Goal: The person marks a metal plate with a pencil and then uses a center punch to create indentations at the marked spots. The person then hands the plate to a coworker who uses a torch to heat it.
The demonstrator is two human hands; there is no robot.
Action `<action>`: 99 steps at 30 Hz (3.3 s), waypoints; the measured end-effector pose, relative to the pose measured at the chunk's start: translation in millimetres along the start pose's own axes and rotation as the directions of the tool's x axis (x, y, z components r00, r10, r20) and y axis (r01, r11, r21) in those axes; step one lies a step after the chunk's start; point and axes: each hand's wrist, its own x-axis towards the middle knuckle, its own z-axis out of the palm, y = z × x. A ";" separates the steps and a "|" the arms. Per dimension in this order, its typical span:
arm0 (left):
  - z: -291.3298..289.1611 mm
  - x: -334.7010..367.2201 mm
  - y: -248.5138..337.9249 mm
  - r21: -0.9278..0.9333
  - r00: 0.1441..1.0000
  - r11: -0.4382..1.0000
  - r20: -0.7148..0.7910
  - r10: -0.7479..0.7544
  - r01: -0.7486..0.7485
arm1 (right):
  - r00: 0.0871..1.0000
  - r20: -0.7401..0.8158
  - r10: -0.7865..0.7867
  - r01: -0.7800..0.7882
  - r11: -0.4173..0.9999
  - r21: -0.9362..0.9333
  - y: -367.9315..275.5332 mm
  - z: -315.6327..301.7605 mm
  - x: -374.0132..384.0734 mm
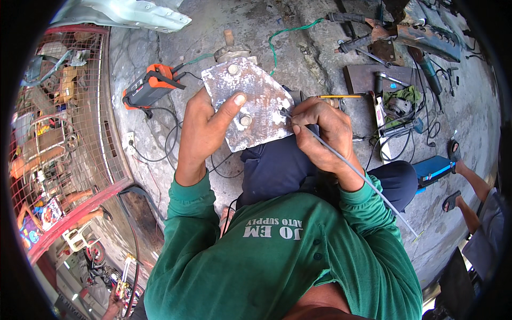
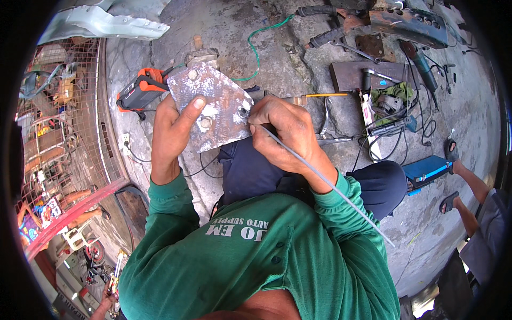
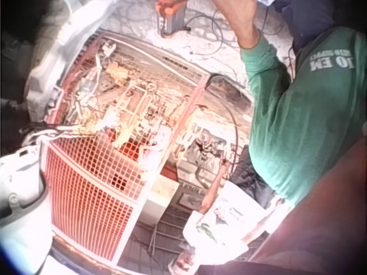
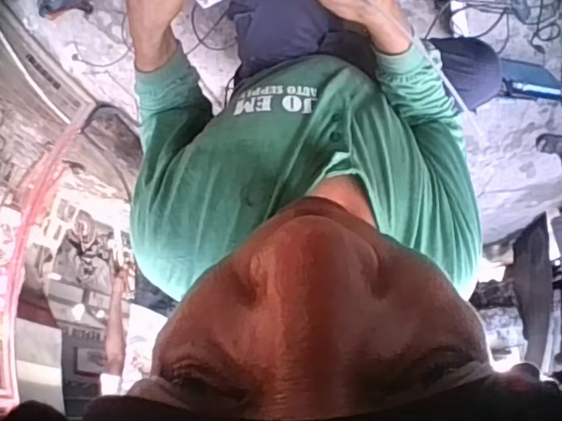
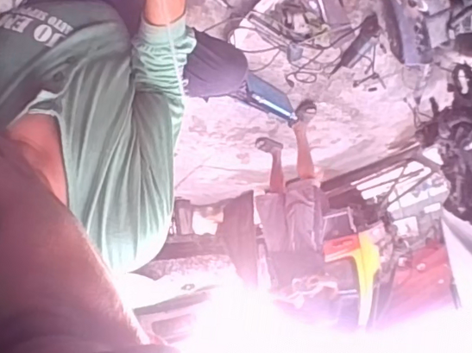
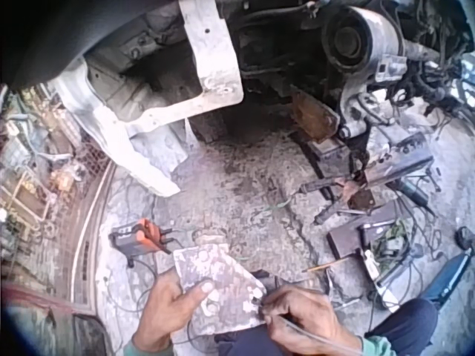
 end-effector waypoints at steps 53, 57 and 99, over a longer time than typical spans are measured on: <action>-2.0 -31.9 21.1 -0.271 0.963 0.959 -0.269 0.008 -0.084 | 0.880 -0.074 0.469 -0.129 0.086 -0.988 176.7 -292.0 -54.3; -12.4 -33.3 11.7 -0.136 0.945 0.982 -0.318 0.082 -0.130 | 0.725 0.577 0.376 0.158 0.725 -0.671 48.0 -172.3 16.3; -30.6 -29.4 -3.4 -0.043 0.962 0.992 -0.251 0.102 -0.116 | 0.623 0.777 -0.096 0.682 0.552 -0.479 -58.5 54.9 174.9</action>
